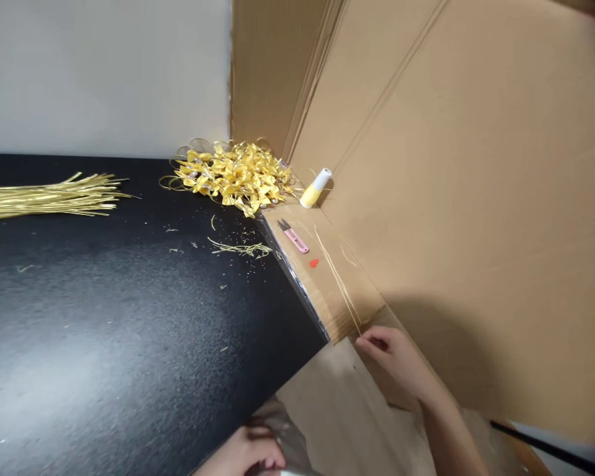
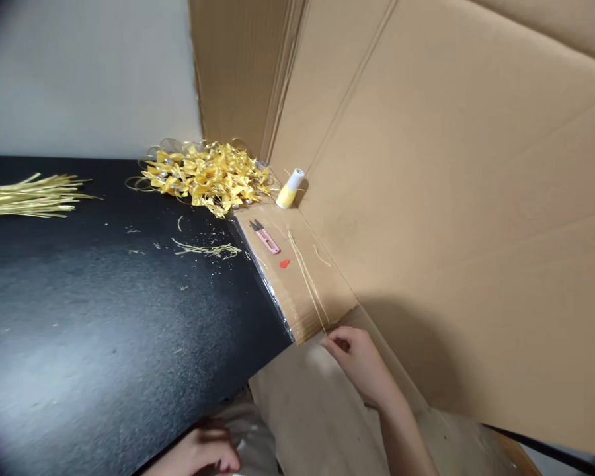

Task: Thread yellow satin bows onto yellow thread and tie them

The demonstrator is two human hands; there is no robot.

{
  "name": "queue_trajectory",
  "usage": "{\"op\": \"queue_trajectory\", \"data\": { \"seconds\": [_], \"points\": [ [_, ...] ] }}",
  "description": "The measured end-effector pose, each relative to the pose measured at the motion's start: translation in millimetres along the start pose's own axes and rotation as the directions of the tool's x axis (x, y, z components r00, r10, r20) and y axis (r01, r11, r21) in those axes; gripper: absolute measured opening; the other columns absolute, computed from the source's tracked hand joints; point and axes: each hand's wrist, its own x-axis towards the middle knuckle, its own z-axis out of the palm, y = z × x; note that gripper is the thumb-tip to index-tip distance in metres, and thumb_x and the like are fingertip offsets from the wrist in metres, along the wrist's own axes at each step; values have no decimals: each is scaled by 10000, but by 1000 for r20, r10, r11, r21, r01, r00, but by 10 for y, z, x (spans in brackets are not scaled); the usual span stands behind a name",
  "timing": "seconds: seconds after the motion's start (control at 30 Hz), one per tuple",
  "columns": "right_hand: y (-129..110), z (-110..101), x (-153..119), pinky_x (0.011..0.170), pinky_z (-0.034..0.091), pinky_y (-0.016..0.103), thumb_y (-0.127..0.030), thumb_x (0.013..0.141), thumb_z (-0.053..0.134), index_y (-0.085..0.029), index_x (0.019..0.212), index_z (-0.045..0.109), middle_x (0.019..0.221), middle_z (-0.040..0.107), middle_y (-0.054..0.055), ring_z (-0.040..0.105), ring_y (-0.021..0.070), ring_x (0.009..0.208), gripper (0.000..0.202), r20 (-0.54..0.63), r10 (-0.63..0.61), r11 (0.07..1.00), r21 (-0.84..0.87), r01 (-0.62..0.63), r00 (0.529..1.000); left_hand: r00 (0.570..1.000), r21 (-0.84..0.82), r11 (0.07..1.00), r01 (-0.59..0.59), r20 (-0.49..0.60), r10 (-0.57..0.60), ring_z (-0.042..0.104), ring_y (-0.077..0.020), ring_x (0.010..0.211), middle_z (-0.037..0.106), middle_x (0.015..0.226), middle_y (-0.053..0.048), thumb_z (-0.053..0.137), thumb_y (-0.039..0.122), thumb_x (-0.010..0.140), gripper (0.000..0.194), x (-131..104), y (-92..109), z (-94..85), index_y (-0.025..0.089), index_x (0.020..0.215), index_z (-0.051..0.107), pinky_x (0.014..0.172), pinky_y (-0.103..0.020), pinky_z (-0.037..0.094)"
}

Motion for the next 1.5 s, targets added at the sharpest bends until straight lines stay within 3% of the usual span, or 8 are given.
{"op": "queue_trajectory", "data": {
  "seconds": [0.2, 0.37, 0.63, 0.87, 1.23, 1.33, 1.4, 1.5],
  "points": [
    [514, 216, -55, 555, 243, 247, -429, 706, 679, -148, 531, 615, 498, 438, -29, 342, 100, 546, 336, 131, 192, 955, 202, -216, 973, 997, -13, 997, 74, 32, -73, 588, -130, 651, 660, 714, -24, 530, 304, 882, 174, 21, 342, -188, 192, 793, 630, 588, -211, 380],
    [665, 376, -8, 588, 292, 234, -479, 637, 742, -147, 590, 680, 560, 513, -16, 400, 104, 597, 341, 232, 226, 892, 341, -296, 946, 982, -65, 981, 184, -33, -186, 600, -156, 756, 673, 808, -36, 526, 279, 902, 152, -7, 591, -329, 205, 857, 650, 705, -227, 432],
    [739, 476, -80, 536, 354, 212, -615, 541, 801, -135, 751, 746, 585, 511, -19, 385, 64, 541, 527, 513, 282, 668, 502, -550, 811, 971, -72, 969, 237, 39, -235, 602, -154, 727, 665, 777, -44, 532, 200, 867, 139, 36, 527, -280, 168, 827, 661, 681, -227, 423],
    [736, 520, -142, 529, 347, 200, -601, 537, 819, -128, 814, 762, 591, 421, -50, 351, 47, 544, 551, 554, 265, 599, 547, -585, 789, 951, -52, 952, 301, 94, -295, 587, -140, 708, 652, 752, -25, 507, 154, 848, 163, 52, 499, -253, 155, 794, 661, 666, -218, 405],
    [766, 546, -110, 519, 245, 213, -609, 622, 733, -126, 674, 720, 506, 417, -50, 335, 70, 532, 486, 437, 230, 851, 342, -398, 869, 924, -102, 921, 376, -30, -380, 620, -166, 775, 684, 831, -41, 574, 208, 847, 129, -52, 335, -141, 165, 864, 694, 724, -238, 454],
    [524, 328, -150, 560, 290, 235, -524, 642, 756, -129, 594, 674, 534, 487, -27, 389, 92, 570, 406, 402, 170, 917, 270, -294, 900, 902, -97, 898, 429, -8, -431, 630, -167, 780, 695, 840, -48, 559, 209, 842, 161, -47, 336, -134, 165, 883, 709, 725, -233, 464],
    [243, 90, -131, 632, 346, 251, -472, 724, 719, -149, 696, 706, 663, 587, 3, 470, 120, 660, 325, 344, 83, 954, 242, -174, 935, 893, -82, 891, 447, -5, -449, 640, -176, 814, 702, 875, -60, 546, 206, 836, 189, -52, 324, -121, 163, 906, 715, 750, -241, 473],
    [-280, -237, 122, 657, 398, 268, -415, 843, 621, -197, 857, 729, 784, 627, 32, 519, 145, 709, 244, 43, -198, 980, 28, 196, 979, 902, -61, 901, 430, -14, -432, 646, -187, 834, 703, 899, -77, 544, 200, 817, 205, -74, 280, -77, 153, 919, 716, 769, -257, 483]
  ]
}}
